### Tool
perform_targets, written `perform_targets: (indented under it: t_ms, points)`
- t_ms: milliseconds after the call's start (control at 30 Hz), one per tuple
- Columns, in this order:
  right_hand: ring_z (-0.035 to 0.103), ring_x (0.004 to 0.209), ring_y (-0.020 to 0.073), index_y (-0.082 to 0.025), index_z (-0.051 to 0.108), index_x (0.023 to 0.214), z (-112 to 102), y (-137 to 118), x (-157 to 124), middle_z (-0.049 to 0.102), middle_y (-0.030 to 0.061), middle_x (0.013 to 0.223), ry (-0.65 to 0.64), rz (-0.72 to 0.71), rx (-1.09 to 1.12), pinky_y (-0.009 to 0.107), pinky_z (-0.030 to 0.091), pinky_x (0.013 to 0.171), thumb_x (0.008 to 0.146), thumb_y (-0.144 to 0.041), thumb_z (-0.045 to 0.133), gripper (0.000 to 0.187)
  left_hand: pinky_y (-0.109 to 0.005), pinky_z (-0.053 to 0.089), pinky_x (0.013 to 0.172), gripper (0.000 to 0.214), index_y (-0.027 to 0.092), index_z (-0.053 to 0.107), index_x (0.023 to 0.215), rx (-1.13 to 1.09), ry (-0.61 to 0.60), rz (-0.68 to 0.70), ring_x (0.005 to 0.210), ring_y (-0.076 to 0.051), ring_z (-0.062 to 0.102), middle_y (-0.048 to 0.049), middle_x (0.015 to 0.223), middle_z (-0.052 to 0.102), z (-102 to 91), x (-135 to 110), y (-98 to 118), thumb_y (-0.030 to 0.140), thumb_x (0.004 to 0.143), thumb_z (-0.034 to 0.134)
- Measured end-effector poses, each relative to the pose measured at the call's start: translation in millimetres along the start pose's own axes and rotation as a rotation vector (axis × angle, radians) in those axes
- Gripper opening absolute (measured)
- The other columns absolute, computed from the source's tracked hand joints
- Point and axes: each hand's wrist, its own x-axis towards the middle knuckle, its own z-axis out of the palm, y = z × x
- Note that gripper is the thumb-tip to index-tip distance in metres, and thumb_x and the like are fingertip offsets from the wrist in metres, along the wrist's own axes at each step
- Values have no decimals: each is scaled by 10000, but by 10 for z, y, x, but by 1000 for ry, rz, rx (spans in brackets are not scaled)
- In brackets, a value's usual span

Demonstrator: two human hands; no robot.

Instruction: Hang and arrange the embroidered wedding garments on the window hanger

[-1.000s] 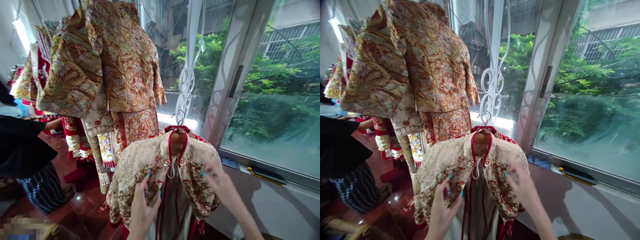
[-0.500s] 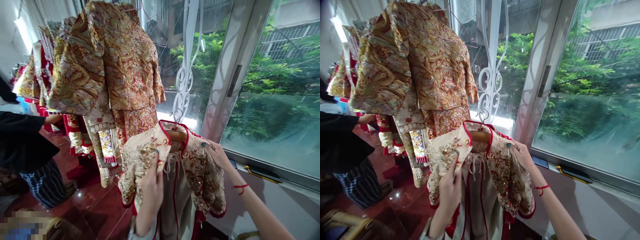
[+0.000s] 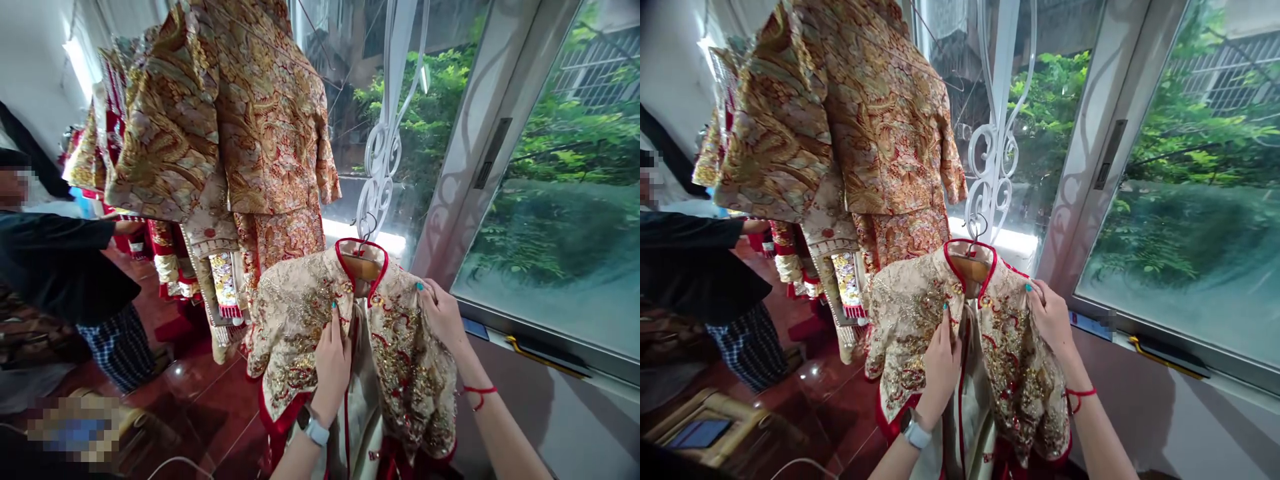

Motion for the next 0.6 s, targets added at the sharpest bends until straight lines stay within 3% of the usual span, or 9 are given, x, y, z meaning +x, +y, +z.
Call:
perform_targets:
  t_ms: [67,133,200,233,300,400,500,600]
  points:
    - [600,937,274,-177,577,1164,7,2,-142,655,115,1036,147,-68,-57,378,457,818,910,-514,429,446,-445,490,940,646,186,222,1514,-9,-28,51,1105,-269,575,-148,1202,576,-100,-120,-88,211,910,449]
    - [538,1092,315,-172,539,1203,83,29,-502,591,163,1161,387,-152,-135,453,431,913,903,-477,463,435,-443,502,929,655,240,258,1484,7,10,149,1096,-257,569,-123,1196,546,-189,-374,-339,214,881,511]
    - [524,1091,322,-175,533,1158,258,98,-1081,574,167,1102,583,-223,-198,475,436,900,902,-419,488,357,-411,529,859,584,278,340,1408,72,181,241,1024,-236,580,-98,1129,533,-266,-705,-742,201,867,546]
    - [541,1030,314,-183,533,1115,378,150,-1414,576,151,1043,604,-246,-259,459,447,856,886,-402,530,316,-415,533,819,551,267,377,1364,132,338,270,987,-242,580,-95,1092,526,-300,-863,-973,230,855,586]
    - [562,919,296,-180,529,1028,645,284,-2047,579,133,962,502,-273,-439,426,458,779,872,-409,567,280,-453,527,788,577,202,412,1313,289,479,236,963,-277,574,-116,1067,533,-354,-1091,-1422,354,814,658]
    - [568,881,327,-146,527,991,941,525,-2597,591,184,972,391,-62,-717,442,450,727,898,-490,473,361,-421,526,732,511,150,440,1256,440,429,222,892,-277,616,-125,1008,595,-396,-1133,-1877,385,838,616]
    - [592,865,341,-141,535,992,982,766,-2606,609,189,958,248,118,-754,440,460,700,917,-510,384,406,-350,537,690,365,153,480,1227,422,263,235,822,-241,676,-130,1016,670,-386,-963,-2015,299,893,495]
    - [645,862,306,-146,523,1090,868,974,-2473,646,170,1020,91,140,-598,399,498,687,942,-434,347,368,-282,545,646,389,172,480,1277,288,46,175,752,-200,710,-76,937,722,-362,-855,-2006,238,899,413]
